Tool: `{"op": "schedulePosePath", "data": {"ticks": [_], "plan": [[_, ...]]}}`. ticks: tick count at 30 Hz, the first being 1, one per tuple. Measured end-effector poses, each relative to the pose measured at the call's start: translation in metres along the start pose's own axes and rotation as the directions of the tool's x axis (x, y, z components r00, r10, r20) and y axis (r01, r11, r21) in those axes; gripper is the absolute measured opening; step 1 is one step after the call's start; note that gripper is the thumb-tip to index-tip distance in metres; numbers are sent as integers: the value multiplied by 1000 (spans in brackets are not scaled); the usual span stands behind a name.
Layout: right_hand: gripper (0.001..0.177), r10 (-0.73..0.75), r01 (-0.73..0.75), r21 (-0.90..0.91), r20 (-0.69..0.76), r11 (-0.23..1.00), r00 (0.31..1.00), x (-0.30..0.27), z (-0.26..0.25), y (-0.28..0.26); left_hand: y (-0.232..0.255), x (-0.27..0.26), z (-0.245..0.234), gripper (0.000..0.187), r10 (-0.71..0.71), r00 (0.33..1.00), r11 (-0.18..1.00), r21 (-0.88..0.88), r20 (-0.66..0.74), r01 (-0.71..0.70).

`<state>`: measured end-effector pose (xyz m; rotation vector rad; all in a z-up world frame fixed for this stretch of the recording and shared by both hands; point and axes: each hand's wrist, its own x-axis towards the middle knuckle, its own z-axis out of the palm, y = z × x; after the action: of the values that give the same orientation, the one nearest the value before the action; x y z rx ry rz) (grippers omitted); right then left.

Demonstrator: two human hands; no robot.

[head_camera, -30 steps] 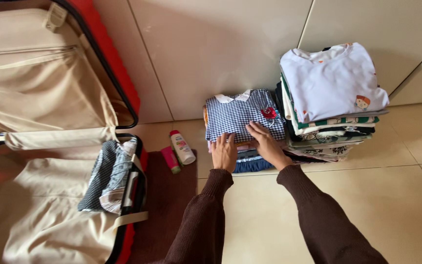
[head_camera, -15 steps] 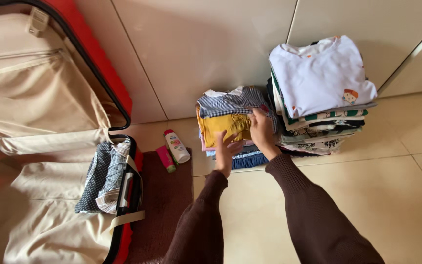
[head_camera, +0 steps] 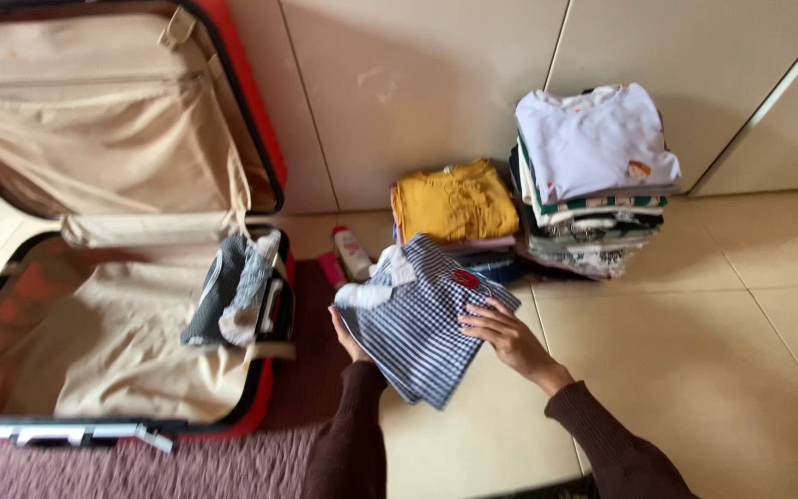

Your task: The person sits on the floor and folds several garments one by one, including a plaid shirt, a patterned top, a checkered shirt, and a yellow dress. Each item is folded neatly and placed into an open red suitcase.

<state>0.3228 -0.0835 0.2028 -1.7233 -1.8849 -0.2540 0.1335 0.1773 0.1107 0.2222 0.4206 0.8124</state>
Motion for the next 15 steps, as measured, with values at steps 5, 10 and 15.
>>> {"op": "schedulePosePath", "data": {"ticks": [5,10,15], "plan": [[55,159,-130,-138,228,982,961,-74,62,1,-3,-70,-85,65,-138,972,980,115,-189,161],[39,329,-245,-220,585,944,741,-128,114,-36,-9,-132,-141,37,8,951,870,471,-310,146],[63,516,-649,-15,620,761,591,-145,142,-90,-7,-145,-150,17,218,957,611,792,-190,18]]}}
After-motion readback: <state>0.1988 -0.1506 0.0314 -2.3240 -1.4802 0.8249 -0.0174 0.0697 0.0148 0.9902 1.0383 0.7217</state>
